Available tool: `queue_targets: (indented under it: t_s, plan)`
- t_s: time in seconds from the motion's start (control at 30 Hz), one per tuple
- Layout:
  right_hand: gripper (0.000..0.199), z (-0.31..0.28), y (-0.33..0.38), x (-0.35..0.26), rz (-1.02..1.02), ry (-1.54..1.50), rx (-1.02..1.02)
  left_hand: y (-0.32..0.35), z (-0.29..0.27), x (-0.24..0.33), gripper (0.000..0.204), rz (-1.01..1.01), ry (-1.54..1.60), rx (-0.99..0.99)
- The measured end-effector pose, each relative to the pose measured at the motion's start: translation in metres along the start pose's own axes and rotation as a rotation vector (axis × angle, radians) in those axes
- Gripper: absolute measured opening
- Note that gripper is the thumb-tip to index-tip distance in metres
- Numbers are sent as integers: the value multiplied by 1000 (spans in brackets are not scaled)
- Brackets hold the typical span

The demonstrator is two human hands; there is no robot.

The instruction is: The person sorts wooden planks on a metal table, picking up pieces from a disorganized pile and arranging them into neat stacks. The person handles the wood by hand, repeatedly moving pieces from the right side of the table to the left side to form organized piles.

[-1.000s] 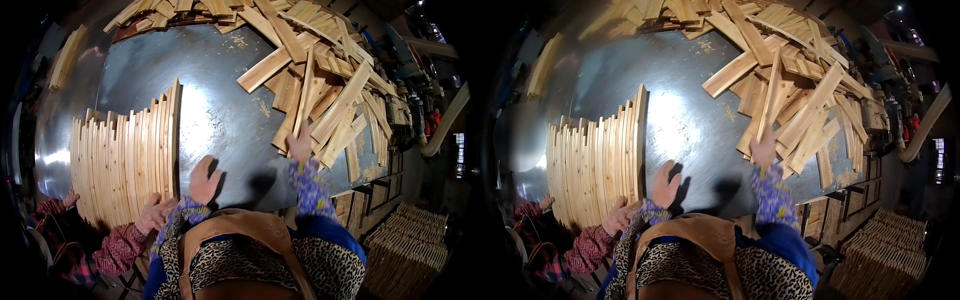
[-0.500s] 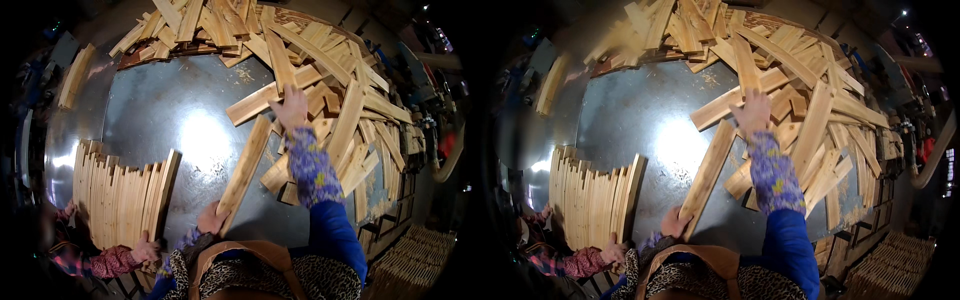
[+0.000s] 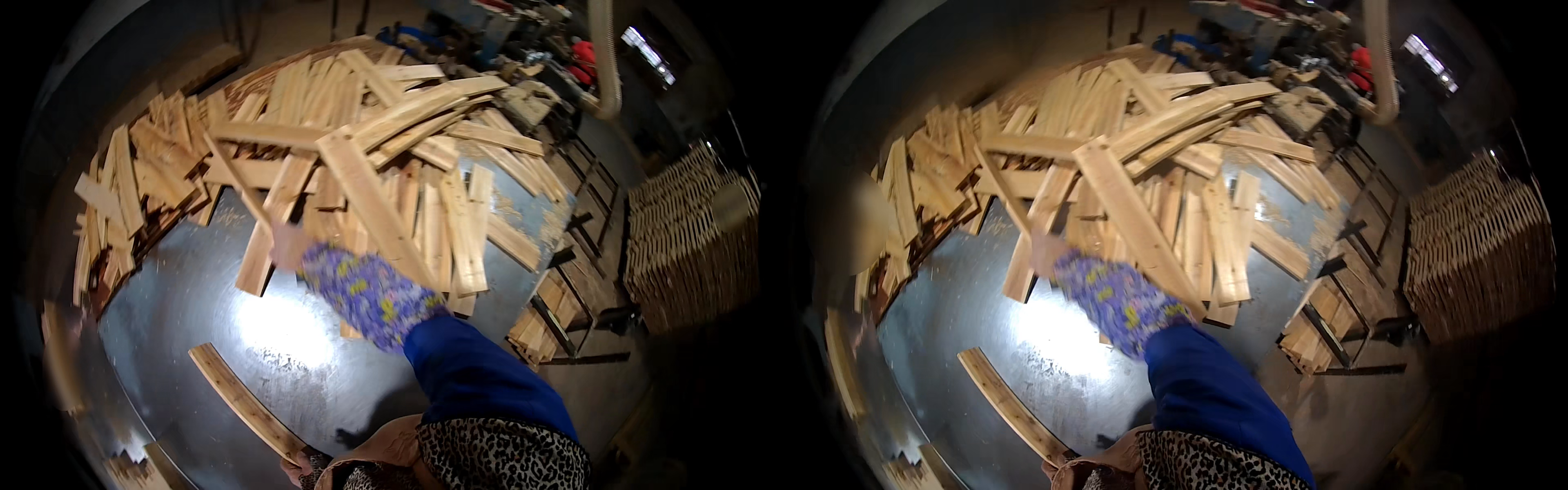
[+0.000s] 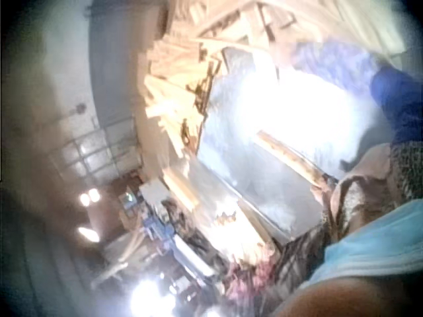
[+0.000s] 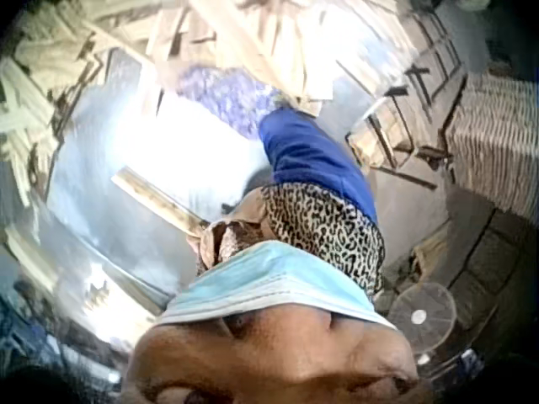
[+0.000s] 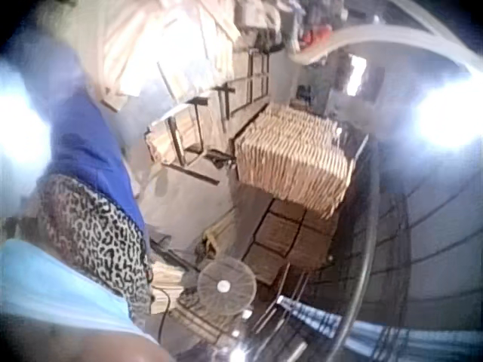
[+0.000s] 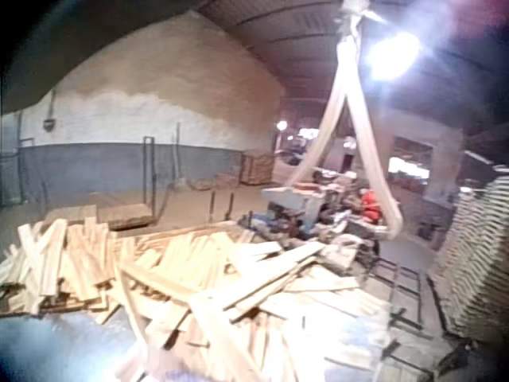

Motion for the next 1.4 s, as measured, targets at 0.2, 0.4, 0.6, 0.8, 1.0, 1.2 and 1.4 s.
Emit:
queue_targets:
  t_s: [0.2,0.4,0.6,0.8,1.0,1.2,1.4]
  plan:
    - [97,55,331,-21,53,-327,-554,4,8,78,70,155,-59,-148]
    - [59,99,402,0,-396,-190,-462,8,28,100,74,203,70,-369]
    - [55,-79,281,101,202,532,370,-8,24,47,70,267,-202,-137]
    - [102,-147,271,148,479,249,151,3,10,89,72,172,-217,-270]
    - [78,-65,323,70,138,-298,-13,11,-10,81,72,178,-134,-279]
    - [43,86,429,-71,-108,42,-831,6,-15,72,71,278,100,-379]
    - [43,85,292,-52,-631,126,-874,-1,-6,54,77,245,-135,-295]
Point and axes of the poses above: each hand's wrist, its own y-axis away from the middle knuckle, its own z-axis out of the palm, x = y × z, the point moved 3 cm from there along -y, towards the middle knuckle, and after that the axes turned 3 degrees about y, right-handed, at the moved point
